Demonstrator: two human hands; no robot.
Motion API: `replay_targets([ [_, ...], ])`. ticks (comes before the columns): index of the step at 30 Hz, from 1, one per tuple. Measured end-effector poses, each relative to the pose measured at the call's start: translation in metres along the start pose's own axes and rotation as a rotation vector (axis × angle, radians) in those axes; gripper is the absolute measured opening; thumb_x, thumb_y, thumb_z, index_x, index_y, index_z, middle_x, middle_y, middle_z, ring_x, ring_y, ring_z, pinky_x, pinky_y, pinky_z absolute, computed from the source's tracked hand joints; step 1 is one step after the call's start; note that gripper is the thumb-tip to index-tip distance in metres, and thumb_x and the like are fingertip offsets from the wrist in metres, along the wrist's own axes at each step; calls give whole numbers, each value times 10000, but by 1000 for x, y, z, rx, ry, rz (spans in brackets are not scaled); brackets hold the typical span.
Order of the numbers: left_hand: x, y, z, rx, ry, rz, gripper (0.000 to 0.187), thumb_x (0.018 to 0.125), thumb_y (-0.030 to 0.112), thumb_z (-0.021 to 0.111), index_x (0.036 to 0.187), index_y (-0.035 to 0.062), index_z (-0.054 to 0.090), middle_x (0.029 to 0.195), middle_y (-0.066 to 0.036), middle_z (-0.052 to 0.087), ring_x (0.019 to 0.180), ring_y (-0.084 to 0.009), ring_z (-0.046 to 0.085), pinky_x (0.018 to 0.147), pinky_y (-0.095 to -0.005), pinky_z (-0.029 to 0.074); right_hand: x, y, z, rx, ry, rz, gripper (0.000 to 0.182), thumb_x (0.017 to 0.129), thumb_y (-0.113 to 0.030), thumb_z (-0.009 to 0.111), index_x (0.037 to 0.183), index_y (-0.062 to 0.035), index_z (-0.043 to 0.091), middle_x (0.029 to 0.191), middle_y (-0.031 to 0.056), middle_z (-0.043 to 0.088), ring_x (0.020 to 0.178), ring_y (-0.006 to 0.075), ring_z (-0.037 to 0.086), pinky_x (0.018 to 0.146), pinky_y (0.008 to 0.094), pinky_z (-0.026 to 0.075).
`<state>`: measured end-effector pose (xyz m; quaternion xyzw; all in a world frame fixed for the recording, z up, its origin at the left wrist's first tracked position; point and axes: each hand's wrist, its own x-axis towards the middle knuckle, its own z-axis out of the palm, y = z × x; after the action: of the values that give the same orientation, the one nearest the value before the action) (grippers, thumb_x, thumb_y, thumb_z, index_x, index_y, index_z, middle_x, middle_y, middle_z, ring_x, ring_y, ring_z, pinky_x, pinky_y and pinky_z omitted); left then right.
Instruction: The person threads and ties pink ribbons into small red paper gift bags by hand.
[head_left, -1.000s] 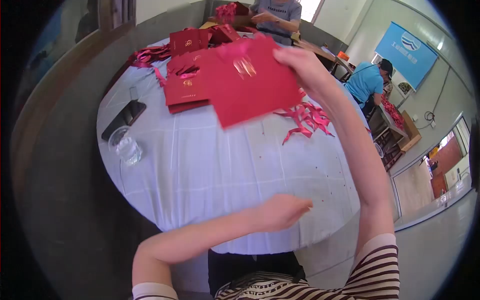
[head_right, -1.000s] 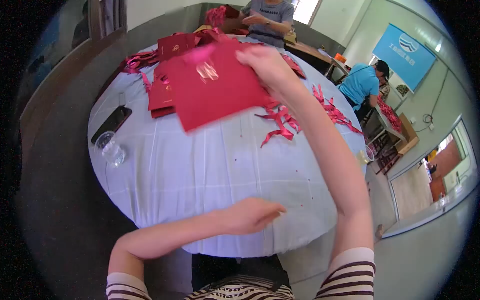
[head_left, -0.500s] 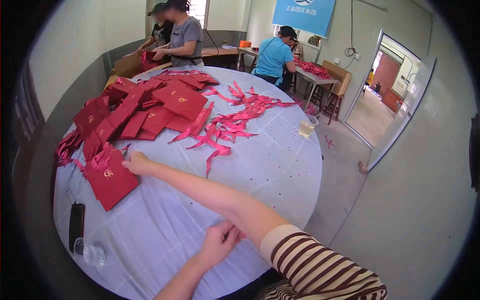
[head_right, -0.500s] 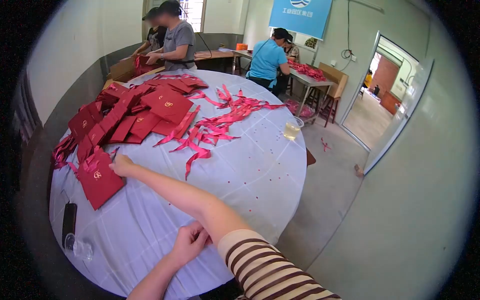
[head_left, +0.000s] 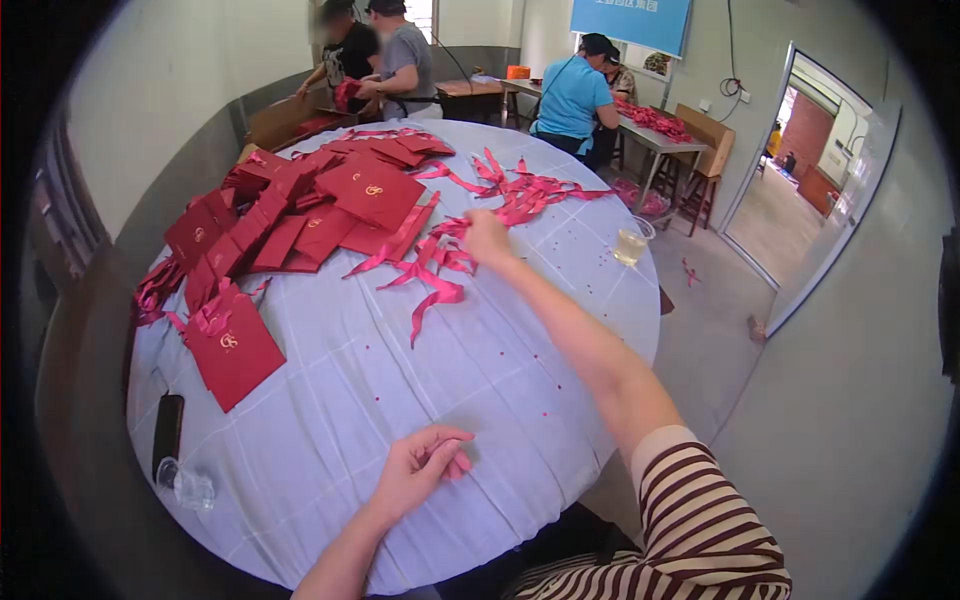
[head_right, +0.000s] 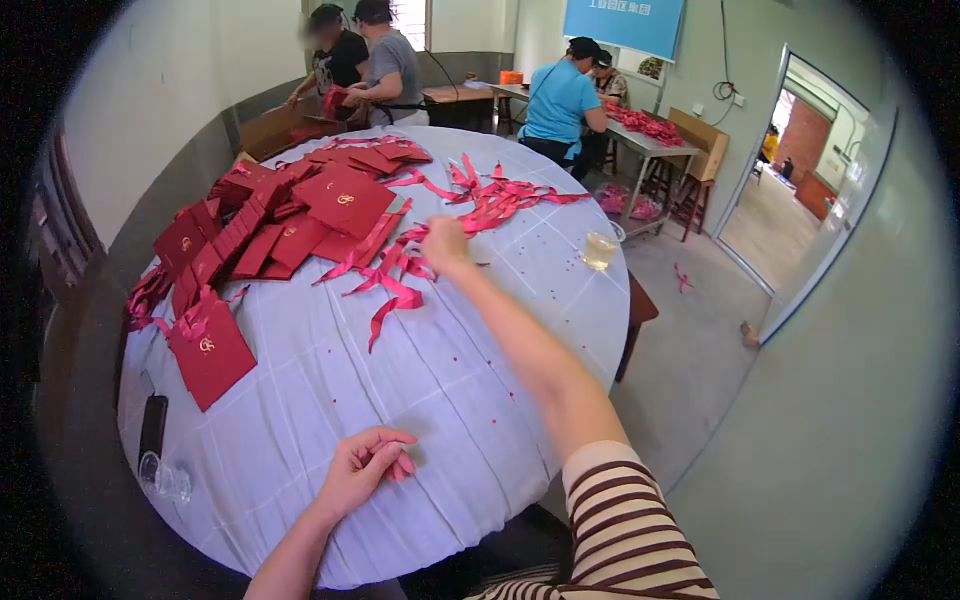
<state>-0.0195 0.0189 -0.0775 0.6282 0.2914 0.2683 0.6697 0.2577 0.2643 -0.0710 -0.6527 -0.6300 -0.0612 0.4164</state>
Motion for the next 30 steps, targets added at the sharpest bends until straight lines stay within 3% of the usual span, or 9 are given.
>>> replay_targets([
  [3,0,-1,0,-12,44,-33,214,975,98,458,1106,7,600,817,-70,660,681,-75,572,625,-204,468,15,58,13,-3,-9,23,359,808,-133,538,1142,-23,610,1120,189,617,1049,352,580,912,455,447],
  [9,-2,0,6,-54,101,-52,220,975,83,449,1120,-11,585,859,-97,661,706,-105,600,666,-233,500,19,53,14,-146,-262,189,363,881,-236,536,1222,-113,569,1237,119,567,1083,355,541,900,523,426],
  [14,10,19,-5,-167,127,-179,235,978,146,460,1093,-18,584,858,-106,658,732,-134,619,674,-266,510,5,51,15,-112,-273,69,255,845,-248,613,1031,-74,611,1037,147,579,1027,363,547,852,452,458],
  [17,47,27,-33,-29,263,-80,261,975,201,475,1083,-12,582,841,-102,651,716,-143,619,666,-283,510,-13,48,-4,79,-286,-33,198,804,-192,656,947,-64,608,949,152,556,973,358,552,819,423,457],
  [19,83,37,-57,1,357,24,275,970,220,488,1098,-9,571,867,-96,643,737,-144,614,676,-287,505,-29,37,-30,81,-92,-224,194,760,-123,673,923,-50,596,898,136,553,908,328,557,794,412,444],
  [24,210,46,-125,-95,637,127,318,934,252,552,1094,-22,529,944,-101,601,803,-163,601,720,-301,511,-81,4,-74,306,54,-598,187,703,-42,668,865,-40,575,821,99,577,870,290,562,777,380,431],
  [26,266,30,-159,-114,680,142,338,915,264,584,1070,-31,522,926,-105,587,811,-174,603,718,-309,516,-88,2,-68,409,-82,-661,187,706,-43,663,872,-42,575,827,102,582,855,284,567,781,379,430],
  [27,285,25,-168,-128,769,110,391,887,264,616,1070,-62,500,936,-139,589,753,-198,617,645,-312,525,-90,0,-65,494,-211,-728,187,709,-44,657,878,-45,576,833,104,587,841,279,572,784,377,428],
  [30,314,25,-176,-94,903,18,481,841,276,668,1069,-99,470,930,-180,592,642,-227,626,512,-314,517,-96,-1,-60,533,-290,-862,191,740,-79,633,908,-43,551,817,104,577,821,262,569,797,401,416],
])
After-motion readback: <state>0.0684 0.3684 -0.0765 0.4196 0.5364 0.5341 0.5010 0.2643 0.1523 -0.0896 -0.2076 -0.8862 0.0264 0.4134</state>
